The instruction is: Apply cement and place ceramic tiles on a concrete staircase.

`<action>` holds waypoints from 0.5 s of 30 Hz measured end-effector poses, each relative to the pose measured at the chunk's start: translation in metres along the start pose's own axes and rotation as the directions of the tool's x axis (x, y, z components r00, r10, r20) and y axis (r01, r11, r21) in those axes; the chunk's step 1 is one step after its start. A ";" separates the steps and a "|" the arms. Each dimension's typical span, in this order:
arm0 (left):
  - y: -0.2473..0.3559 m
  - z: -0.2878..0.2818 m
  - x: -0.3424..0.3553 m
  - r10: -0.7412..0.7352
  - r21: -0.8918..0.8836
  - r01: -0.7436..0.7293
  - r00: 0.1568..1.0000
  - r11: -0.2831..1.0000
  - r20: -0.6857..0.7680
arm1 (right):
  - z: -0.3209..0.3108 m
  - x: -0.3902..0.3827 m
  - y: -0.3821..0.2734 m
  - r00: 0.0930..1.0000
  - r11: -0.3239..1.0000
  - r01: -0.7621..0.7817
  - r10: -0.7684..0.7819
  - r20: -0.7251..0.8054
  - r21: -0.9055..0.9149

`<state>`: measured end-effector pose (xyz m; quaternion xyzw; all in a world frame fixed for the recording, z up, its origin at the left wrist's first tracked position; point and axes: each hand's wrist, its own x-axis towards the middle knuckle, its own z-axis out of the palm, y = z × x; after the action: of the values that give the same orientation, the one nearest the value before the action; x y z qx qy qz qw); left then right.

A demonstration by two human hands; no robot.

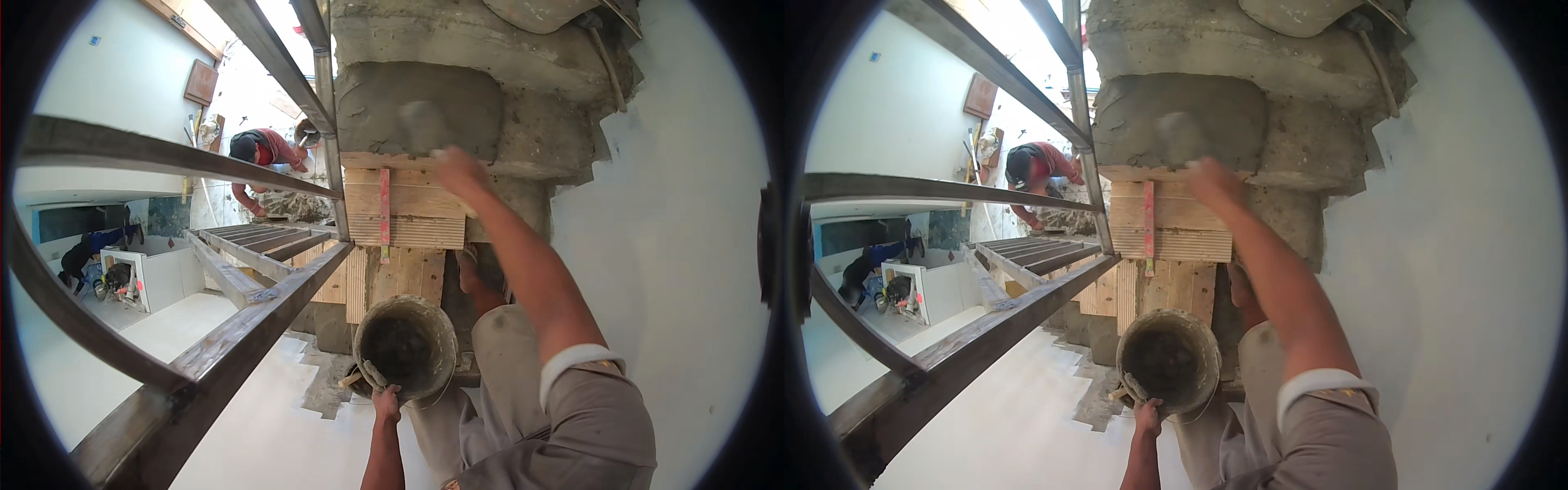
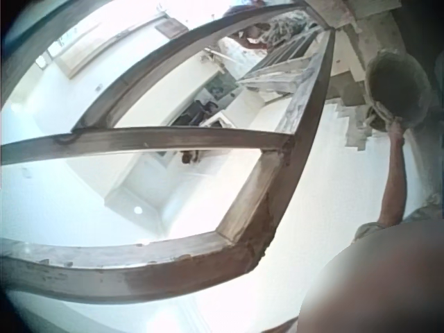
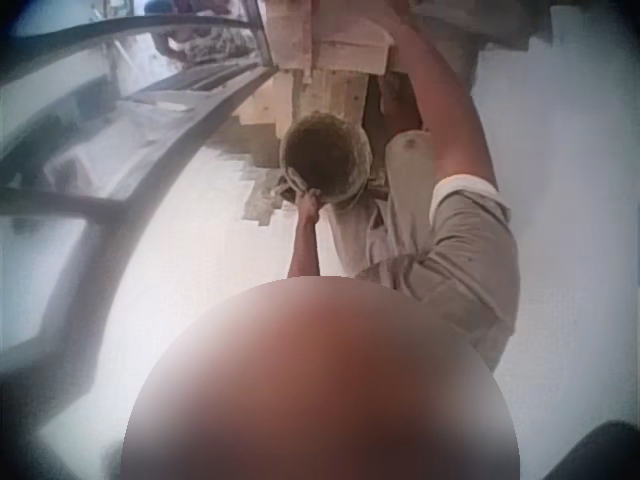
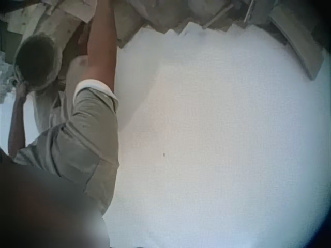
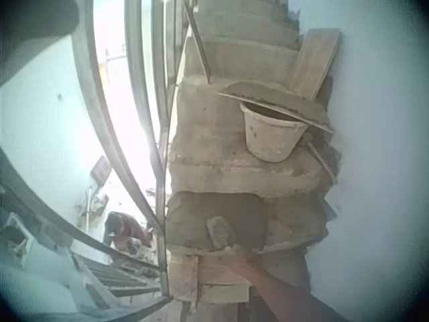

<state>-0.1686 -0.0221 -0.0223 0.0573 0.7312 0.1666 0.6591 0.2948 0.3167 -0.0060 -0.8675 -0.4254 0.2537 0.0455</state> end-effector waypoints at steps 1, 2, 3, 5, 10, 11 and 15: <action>0.003 -0.004 -0.004 -0.023 -0.033 0.024 1.000 0.999 0.018 | 0.000 -0.013 0.023 0.991 0.995 -0.077 0.083 -0.103 0.059; 0.002 0.008 -0.006 -0.060 -0.054 0.066 0.994 0.996 0.092 | -0.010 -0.002 0.096 0.988 0.962 0.130 -0.146 -0.050 -0.240; 0.004 0.007 -0.007 -0.058 -0.056 0.063 0.995 0.996 0.083 | -0.014 -0.008 0.124 0.986 0.869 0.144 -0.167 -0.006 -0.474; 0.007 0.002 -0.007 -0.070 -0.013 0.071 0.996 0.997 0.064 | -0.019 -0.014 0.118 0.981 0.726 0.174 -0.188 0.050 -0.665; -0.012 -0.020 0.016 0.006 0.137 -0.018 0.996 0.990 0.092 | 0.007 0.034 0.075 0.987 0.944 -0.033 0.083 -0.140 0.328; -0.008 -0.033 0.013 0.047 0.160 -0.052 0.998 0.986 0.038 | 0.008 0.022 0.008 0.996 0.953 -0.017 0.042 -0.077 0.303; -0.001 -0.021 0.011 -0.002 0.105 0.000 1.000 0.994 0.016 | 0.031 0.030 -0.077 1.000 0.957 0.003 -0.004 0.004 0.291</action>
<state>-0.1904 -0.0231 -0.0310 0.0929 0.7337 0.1270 0.6611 0.2407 0.3839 -0.0222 -0.8500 -0.3853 0.3154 0.1719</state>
